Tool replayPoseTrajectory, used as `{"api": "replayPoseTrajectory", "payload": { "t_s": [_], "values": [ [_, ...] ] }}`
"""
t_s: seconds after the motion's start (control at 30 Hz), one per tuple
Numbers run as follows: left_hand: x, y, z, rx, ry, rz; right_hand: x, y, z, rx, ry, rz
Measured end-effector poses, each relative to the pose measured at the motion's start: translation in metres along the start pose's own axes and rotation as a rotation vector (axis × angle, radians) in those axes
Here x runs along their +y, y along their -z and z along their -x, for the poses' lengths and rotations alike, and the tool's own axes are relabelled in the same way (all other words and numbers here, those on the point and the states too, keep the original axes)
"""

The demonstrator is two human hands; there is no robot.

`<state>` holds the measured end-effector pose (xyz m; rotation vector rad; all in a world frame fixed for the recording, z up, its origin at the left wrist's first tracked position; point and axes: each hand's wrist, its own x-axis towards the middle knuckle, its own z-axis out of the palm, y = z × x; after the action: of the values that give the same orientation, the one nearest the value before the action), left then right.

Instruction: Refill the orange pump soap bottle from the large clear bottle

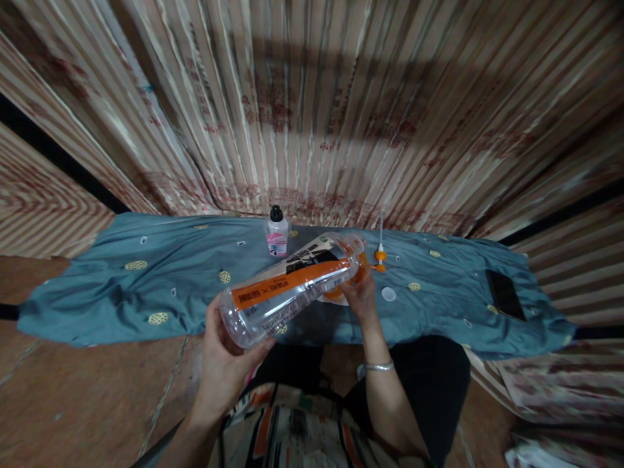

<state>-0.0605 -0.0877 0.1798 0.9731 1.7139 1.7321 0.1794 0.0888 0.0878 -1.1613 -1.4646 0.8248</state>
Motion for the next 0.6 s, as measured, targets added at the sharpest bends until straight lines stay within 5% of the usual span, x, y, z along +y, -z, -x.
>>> {"api": "replayPoseTrajectory", "payload": {
  "t_s": [0.6],
  "values": [
    [0.005,0.0015,-0.0006,-0.014,0.088,0.03,0.0007,-0.0015,0.0004,-0.026,-0.036,-0.049]
  ]
}}
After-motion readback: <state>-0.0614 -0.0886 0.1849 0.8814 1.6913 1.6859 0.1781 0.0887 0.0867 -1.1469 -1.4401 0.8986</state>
